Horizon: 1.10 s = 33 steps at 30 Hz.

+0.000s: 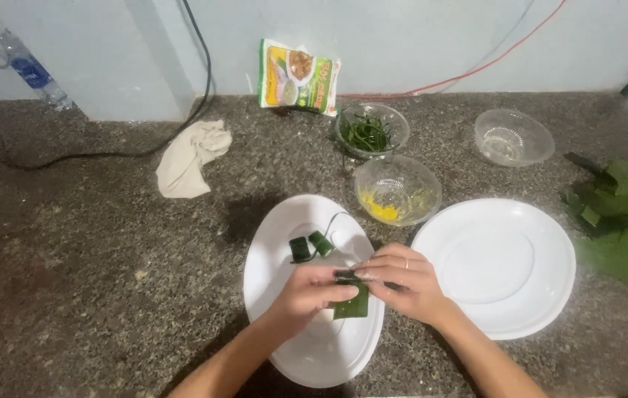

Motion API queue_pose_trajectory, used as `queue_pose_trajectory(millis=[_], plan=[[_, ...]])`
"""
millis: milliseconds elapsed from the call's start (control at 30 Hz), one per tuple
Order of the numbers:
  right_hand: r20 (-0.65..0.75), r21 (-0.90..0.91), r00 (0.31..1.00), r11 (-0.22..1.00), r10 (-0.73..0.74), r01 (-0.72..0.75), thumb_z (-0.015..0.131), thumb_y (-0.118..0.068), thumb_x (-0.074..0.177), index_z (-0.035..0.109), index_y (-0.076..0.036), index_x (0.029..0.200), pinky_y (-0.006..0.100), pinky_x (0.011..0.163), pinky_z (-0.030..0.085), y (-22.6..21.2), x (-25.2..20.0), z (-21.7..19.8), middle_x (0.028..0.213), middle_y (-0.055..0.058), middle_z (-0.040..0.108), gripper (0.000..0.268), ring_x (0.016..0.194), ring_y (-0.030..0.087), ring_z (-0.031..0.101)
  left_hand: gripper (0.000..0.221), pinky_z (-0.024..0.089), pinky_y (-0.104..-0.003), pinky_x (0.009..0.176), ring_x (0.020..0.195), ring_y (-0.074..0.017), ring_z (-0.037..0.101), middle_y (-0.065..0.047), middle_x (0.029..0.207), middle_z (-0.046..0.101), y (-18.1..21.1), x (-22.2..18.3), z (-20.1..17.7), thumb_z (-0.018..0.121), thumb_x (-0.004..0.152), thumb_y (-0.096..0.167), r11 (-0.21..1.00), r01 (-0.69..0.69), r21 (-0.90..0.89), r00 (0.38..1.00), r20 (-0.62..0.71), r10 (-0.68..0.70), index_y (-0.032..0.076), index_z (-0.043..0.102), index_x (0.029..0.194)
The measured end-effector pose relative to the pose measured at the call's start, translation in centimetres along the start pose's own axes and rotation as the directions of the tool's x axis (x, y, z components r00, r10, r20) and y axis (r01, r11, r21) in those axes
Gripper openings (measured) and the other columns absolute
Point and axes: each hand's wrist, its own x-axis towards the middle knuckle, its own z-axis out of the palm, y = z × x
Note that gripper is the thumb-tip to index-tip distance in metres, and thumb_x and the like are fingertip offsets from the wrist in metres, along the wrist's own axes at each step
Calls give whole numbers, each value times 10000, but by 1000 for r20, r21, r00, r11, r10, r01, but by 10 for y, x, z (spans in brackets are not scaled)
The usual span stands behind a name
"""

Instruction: Wrapping small portions of food in leaves and arranging them on a plate.

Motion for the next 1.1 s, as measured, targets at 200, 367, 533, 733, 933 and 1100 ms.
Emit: queue_pose_trajectory(millis=[200, 367, 533, 733, 933, 1100], plan=[[75, -209, 979, 957, -187, 199, 570, -143, 879, 682, -82, 945, 306, 645, 528, -4, 6, -5, 961, 46, 695, 144, 763, 210, 627, 286, 549, -344, 795, 935, -271, 613, -155, 1038, 620, 9, -2, 6, 597, 824, 29, 998, -58, -26, 998, 34, 59, -91, 606, 1083], [355, 165, 918, 955, 176, -247, 608, -48, 812, 471, -140, 1314, 277, 729, 509, -17, 14, -21, 901, 18, 593, 528, 798, 130, 548, 268, 547, -345, 808, 918, -265, 643, -153, 1014, 668, 12, -2, 8, 611, 819, 55, 987, -34, 155, 999, -19, 38, -37, 646, 1068], [250, 199, 865, 851, 435, -486, 707, -199, 773, 608, -152, 1144, 354, 875, 546, -17, 12, -17, 1172, 69, 652, 387, 1039, 217, 660, 565, 558, -361, 865, 1046, -284, 633, -180, 1241, 590, 5, 0, 4, 641, 768, 131, 933, -13, 359, 990, -126, 62, -13, 467, 1286], [170, 234, 859, 827, 483, -512, 690, -75, 772, 679, -124, 939, 326, 837, 542, -17, 8, -7, 1107, 64, 653, 174, 914, 189, 657, 471, 588, -320, 783, 883, -240, 694, -162, 1070, 683, 4, -1, 9, 623, 796, 71, 953, -30, 301, 984, -159, 81, 38, 533, 1257], [84, 154, 967, 955, 241, -252, 710, -71, 775, 656, -135, 998, 273, 740, 510, -9, 2, -4, 893, 34, 714, 238, 765, 148, 640, 465, 541, -263, 764, 862, -198, 648, -103, 1059, 668, 10, 2, 7, 685, 731, 85, 968, 109, 224, 977, -203, -63, -15, 605, 1179], [83, 18, 996, 999, 37, -38, 627, -99, 839, 668, -85, 976, 331, 769, 526, -5, 2, -7, 986, 72, 674, 144, 822, 204, 635, 626, 485, -363, 972, 1109, -280, 587, -181, 1224, 601, 11, 2, 2, 702, 681, 98, 984, 129, 123, 974, -202, -102, -15, 507, 1264]])
